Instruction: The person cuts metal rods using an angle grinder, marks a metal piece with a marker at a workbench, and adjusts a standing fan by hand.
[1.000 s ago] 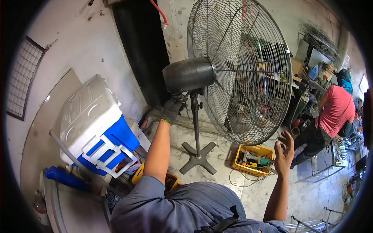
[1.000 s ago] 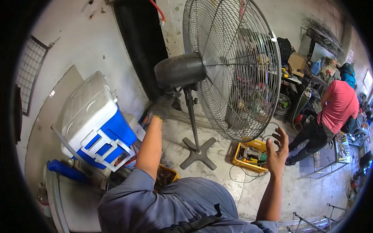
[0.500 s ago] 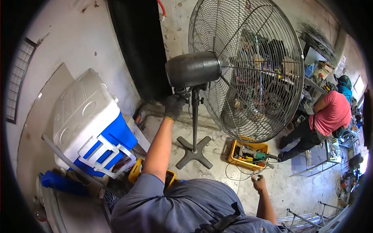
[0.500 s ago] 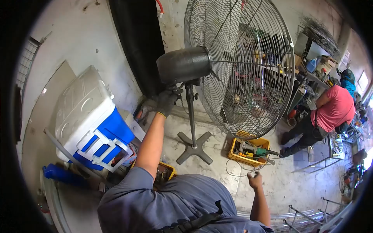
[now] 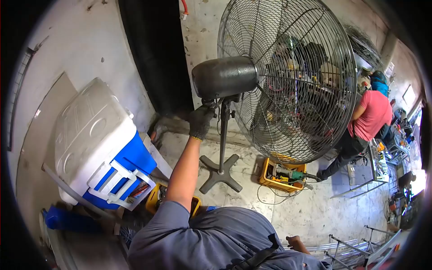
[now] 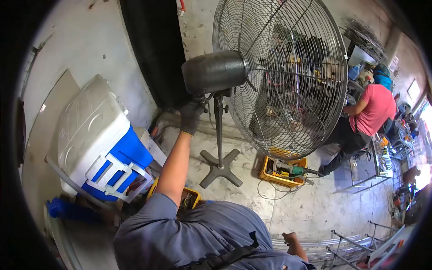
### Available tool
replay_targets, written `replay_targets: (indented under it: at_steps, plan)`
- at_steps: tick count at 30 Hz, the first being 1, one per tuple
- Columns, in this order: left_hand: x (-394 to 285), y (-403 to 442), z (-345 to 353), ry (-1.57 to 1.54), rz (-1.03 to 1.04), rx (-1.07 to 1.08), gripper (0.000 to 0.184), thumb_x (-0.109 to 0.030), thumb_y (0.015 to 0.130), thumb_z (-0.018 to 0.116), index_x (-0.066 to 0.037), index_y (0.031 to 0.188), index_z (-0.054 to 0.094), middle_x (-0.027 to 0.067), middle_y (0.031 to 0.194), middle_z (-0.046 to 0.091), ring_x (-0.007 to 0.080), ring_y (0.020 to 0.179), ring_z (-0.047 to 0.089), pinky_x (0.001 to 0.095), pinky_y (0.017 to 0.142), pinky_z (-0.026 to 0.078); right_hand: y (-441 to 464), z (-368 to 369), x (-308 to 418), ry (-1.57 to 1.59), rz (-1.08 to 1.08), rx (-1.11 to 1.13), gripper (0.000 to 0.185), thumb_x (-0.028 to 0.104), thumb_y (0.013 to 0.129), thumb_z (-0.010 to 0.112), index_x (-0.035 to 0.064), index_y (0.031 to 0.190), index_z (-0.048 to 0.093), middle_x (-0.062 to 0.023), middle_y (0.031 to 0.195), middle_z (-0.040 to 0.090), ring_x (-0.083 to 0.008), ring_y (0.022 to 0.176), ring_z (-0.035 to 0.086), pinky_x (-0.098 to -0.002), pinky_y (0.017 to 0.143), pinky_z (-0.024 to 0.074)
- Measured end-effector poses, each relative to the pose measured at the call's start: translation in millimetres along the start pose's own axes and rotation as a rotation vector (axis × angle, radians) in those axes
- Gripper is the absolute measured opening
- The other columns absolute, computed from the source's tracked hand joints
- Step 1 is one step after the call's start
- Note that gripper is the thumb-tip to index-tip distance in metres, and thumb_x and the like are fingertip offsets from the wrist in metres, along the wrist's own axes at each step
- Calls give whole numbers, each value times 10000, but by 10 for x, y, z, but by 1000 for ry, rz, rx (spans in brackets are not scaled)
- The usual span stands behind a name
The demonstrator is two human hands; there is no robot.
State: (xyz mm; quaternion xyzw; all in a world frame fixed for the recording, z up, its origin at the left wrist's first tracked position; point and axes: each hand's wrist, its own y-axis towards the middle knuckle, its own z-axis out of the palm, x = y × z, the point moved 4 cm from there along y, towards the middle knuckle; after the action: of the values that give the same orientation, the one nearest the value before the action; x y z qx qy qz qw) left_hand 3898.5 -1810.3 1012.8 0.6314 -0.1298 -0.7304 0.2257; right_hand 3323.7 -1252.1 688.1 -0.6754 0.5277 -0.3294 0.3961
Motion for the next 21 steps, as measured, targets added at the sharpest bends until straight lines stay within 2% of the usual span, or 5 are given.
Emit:
replay_targets:
  at_steps: [8,13,15,18,21]
  plan:
    - [-272,-54,-106,198,-67,18,241,-112,913,752,15,1117,762,34,937,760,98,819,676,278,736,539,376,-47,237,-321,-280,-184,636,524,992,605,-41,743,754,-189,696,728,-287,534,669,-427,588,581]
    - [1240,498,-294,-873,-372,364,442,-107,917,761,-21,1335,645,64,1243,678,99,1000,644,285,834,539,352,90,462,-154,-400,-284,661,450,874,791,-91,1236,679,-286,1166,728,-376,1036,724,-432,896,586]
    - [1281,578,-129,-878,-512,449,492,-112,904,777,-58,1370,631,55,1310,642,119,1075,622,308,888,535,218,75,488,-115,-447,-331,702,442,851,816,-86,1286,660,-299,1251,701,-397,1183,682,-432,1005,551]
    - [448,621,213,17,160,582,565,-109,847,829,-137,1381,646,8,1307,630,162,1172,570,373,956,525,-277,94,483,-83,-429,-392,714,449,831,832,-76,1286,665,-299,1283,689,-404,1256,648,-431,1061,523]
    - [532,681,292,-260,-129,537,630,-10,795,834,-131,1380,633,6,1288,644,154,1167,572,385,989,524,-460,174,191,-26,-329,-377,722,451,830,834,-71,1298,661,-296,1301,683,-400,1269,641,-429,1075,515]
